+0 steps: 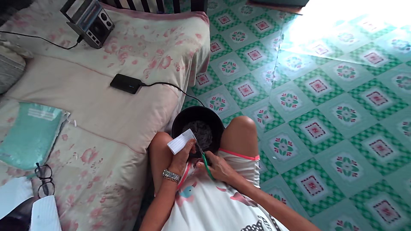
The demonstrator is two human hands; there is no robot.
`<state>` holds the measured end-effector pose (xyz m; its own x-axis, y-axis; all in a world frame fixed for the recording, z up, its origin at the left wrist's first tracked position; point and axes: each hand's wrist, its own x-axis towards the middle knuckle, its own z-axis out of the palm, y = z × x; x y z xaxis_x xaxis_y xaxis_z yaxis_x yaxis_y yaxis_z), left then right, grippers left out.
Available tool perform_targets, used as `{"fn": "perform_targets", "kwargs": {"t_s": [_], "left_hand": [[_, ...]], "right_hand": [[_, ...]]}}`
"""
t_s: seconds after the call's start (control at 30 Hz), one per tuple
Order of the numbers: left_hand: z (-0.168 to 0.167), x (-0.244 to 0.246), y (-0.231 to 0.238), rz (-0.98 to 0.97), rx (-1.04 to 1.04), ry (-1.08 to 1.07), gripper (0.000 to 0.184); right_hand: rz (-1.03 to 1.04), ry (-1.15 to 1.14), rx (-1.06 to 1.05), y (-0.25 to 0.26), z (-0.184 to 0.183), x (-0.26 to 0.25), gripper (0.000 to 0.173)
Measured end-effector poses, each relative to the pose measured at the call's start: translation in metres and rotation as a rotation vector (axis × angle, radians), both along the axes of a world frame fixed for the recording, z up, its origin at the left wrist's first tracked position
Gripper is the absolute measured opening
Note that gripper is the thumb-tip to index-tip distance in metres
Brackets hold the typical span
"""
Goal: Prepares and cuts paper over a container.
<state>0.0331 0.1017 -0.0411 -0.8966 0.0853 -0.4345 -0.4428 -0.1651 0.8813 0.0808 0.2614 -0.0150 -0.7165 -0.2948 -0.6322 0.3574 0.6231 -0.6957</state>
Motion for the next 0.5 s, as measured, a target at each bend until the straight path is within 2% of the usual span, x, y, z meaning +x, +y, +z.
{"fn": "perform_targets", "kwargs": {"t_s": [0.5], "left_hand": [[-0.0018, 0.0038, -0.0011, -0.051, -0.013, 0.047, 0.019]], "right_hand": [[-0.007, 0.047, -0.017, -0.0008, 0.0001, -0.0012, 0.059]]}}
